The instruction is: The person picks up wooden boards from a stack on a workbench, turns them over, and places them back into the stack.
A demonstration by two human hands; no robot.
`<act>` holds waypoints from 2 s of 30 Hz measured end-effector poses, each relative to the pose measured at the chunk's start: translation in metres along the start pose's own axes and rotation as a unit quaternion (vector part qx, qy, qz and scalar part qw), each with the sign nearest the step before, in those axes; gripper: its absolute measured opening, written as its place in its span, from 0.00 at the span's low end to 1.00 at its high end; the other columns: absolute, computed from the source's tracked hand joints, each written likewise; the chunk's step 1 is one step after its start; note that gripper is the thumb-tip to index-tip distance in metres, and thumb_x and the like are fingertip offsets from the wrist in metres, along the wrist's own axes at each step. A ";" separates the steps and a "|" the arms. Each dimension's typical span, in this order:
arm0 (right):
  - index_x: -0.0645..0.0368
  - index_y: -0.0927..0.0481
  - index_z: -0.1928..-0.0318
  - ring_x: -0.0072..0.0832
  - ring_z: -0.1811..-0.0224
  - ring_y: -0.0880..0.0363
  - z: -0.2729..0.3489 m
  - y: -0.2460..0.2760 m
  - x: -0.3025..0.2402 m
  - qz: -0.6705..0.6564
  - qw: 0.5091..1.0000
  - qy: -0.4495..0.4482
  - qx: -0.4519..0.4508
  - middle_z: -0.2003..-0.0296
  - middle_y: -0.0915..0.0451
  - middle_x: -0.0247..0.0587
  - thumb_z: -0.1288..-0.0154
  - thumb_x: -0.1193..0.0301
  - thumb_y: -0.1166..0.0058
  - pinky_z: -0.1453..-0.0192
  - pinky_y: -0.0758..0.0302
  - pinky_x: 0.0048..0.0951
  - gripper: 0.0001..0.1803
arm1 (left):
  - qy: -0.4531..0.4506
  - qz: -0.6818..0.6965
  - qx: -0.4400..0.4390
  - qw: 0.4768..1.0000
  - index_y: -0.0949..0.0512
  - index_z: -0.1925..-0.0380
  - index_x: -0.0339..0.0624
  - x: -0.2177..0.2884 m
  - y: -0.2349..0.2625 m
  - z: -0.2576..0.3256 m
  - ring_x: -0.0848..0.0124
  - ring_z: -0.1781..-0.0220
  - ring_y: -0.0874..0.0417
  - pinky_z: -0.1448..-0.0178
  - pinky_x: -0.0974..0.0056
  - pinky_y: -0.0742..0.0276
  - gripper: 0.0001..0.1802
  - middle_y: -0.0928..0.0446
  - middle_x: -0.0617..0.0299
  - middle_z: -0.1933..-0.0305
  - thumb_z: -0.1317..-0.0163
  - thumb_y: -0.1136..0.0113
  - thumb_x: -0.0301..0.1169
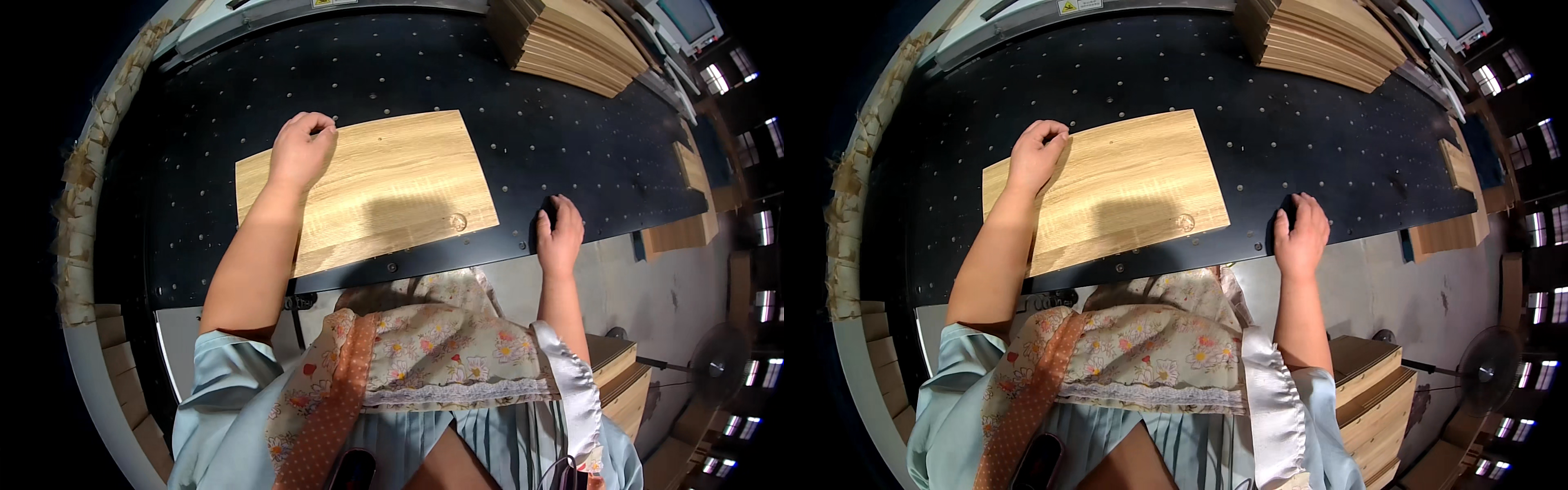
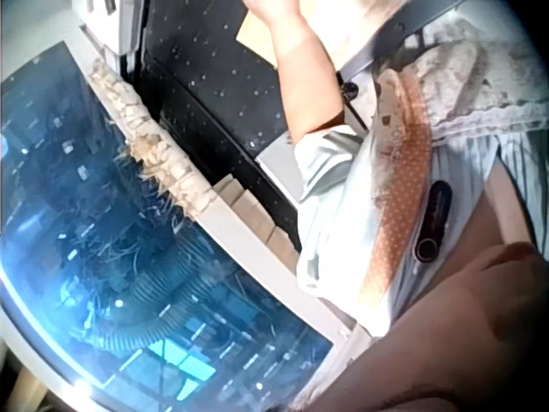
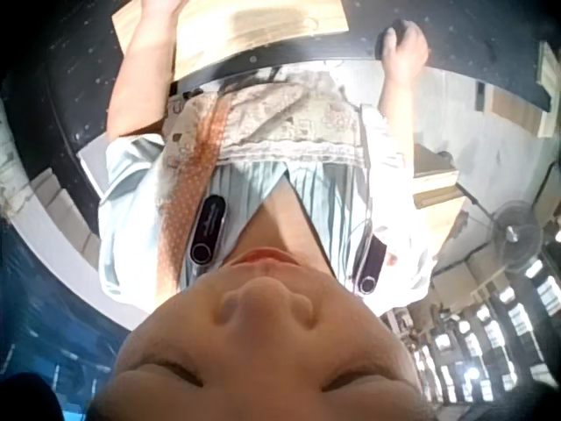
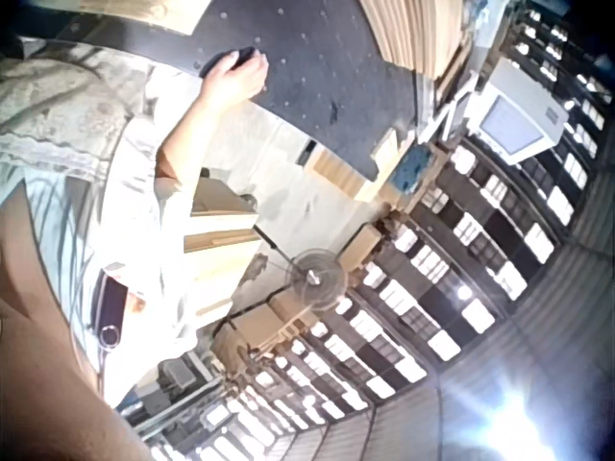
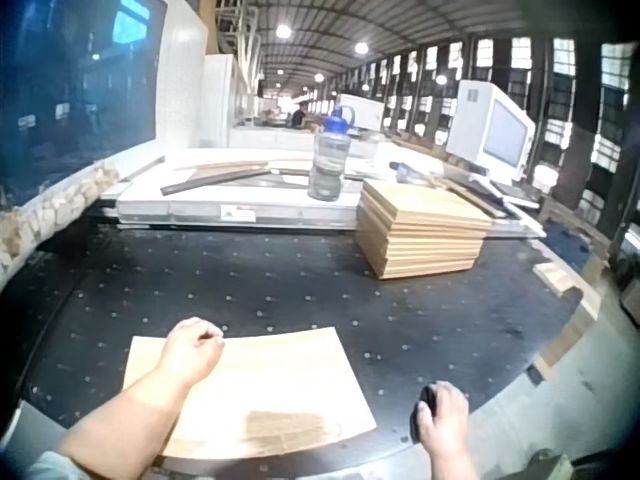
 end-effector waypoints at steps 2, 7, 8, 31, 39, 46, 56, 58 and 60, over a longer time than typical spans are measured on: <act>0.56 0.25 0.50 0.41 0.41 0.32 0.000 0.004 0.000 0.012 1.000 0.006 -0.005 0.47 0.26 0.43 0.42 0.66 0.45 0.38 0.39 0.43 0.19 | 0.008 0.021 -0.005 1.000 0.20 0.68 0.39 0.001 -0.004 0.000 0.68 0.62 0.23 0.57 0.68 0.28 0.06 0.25 0.61 0.67 0.44 0.41 0.29; 0.54 0.25 0.49 0.41 0.39 0.34 0.005 -0.002 0.004 0.015 0.999 -0.019 -0.029 0.45 0.28 0.42 0.41 0.65 0.47 0.35 0.43 0.48 0.19 | -0.012 -0.001 0.011 1.000 0.20 0.69 0.39 0.000 -0.001 0.003 0.67 0.61 0.23 0.56 0.66 0.29 0.06 0.24 0.61 0.67 0.44 0.42 0.30; 0.54 0.25 0.49 0.40 0.39 0.34 0.003 -0.002 0.003 0.018 0.999 -0.012 -0.033 0.45 0.28 0.42 0.41 0.65 0.47 0.34 0.44 0.47 0.19 | -0.004 -0.002 0.017 1.000 0.20 0.69 0.39 0.000 -0.001 0.004 0.67 0.61 0.23 0.55 0.66 0.29 0.06 0.24 0.61 0.66 0.44 0.42 0.30; 0.56 0.23 0.52 0.40 0.41 0.30 0.007 0.008 -0.006 -0.072 0.997 0.034 0.009 0.49 0.24 0.40 0.44 0.67 0.47 0.36 0.41 0.46 0.18 | -0.029 0.002 0.049 0.998 0.21 0.69 0.40 0.009 0.010 0.007 0.59 0.55 0.24 0.51 0.60 0.28 0.07 0.24 0.57 0.64 0.47 0.42 0.29; 0.53 0.31 0.41 0.43 0.32 0.43 0.005 0.011 0.058 0.061 0.991 -0.115 0.006 0.38 0.34 0.43 0.45 0.59 0.43 0.34 0.47 0.59 0.30 | -0.114 -0.263 0.078 0.955 0.24 0.54 0.43 -0.021 0.136 0.097 0.53 0.38 0.31 0.36 0.53 0.37 0.24 0.27 0.53 0.46 0.56 0.35 0.31; 0.61 0.40 0.35 0.49 0.34 0.40 0.031 0.012 0.326 0.003 0.849 -0.522 0.085 0.35 0.40 0.55 0.44 0.45 0.44 0.36 0.44 0.63 0.44 | 0.220 -0.298 0.359 0.857 0.34 0.43 0.36 -0.178 0.257 0.234 0.50 0.38 0.35 0.34 0.53 0.40 0.31 0.34 0.48 0.40 0.48 0.38 0.28; 0.61 0.33 0.40 0.44 0.45 0.25 0.021 -0.046 0.268 -0.544 0.584 -0.590 0.120 0.43 0.27 0.44 0.35 0.44 0.55 0.49 0.28 0.55 0.36 | 0.193 -0.258 0.376 0.869 0.24 0.54 0.39 -0.178 0.227 0.253 0.54 0.33 0.39 0.29 0.54 0.47 0.14 0.29 0.56 0.42 0.41 0.49 0.24; 0.60 0.32 0.41 0.43 0.49 0.23 0.019 -0.043 0.256 -0.544 0.585 -0.591 0.112 0.45 0.26 0.44 0.35 0.46 0.54 0.51 0.25 0.52 0.33 | 0.194 -0.243 0.387 0.868 0.24 0.55 0.39 -0.174 0.228 0.252 0.54 0.33 0.39 0.29 0.53 0.47 0.13 0.29 0.55 0.42 0.41 0.49 0.25; 0.61 0.32 0.42 0.44 0.50 0.22 0.017 -0.041 0.251 -0.555 0.579 -0.587 0.114 0.47 0.25 0.45 0.35 0.46 0.53 0.52 0.24 0.52 0.33 | 0.195 -0.242 0.390 0.867 0.24 0.55 0.39 -0.175 0.228 0.253 0.54 0.33 0.39 0.30 0.53 0.47 0.13 0.29 0.55 0.42 0.41 0.49 0.25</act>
Point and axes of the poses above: each hand's wrist, its own z-axis away from the middle knuckle, its own y-axis out of the back of the hand, x = y × z, the point moved 8 cm from there along -z, towards the middle knuckle
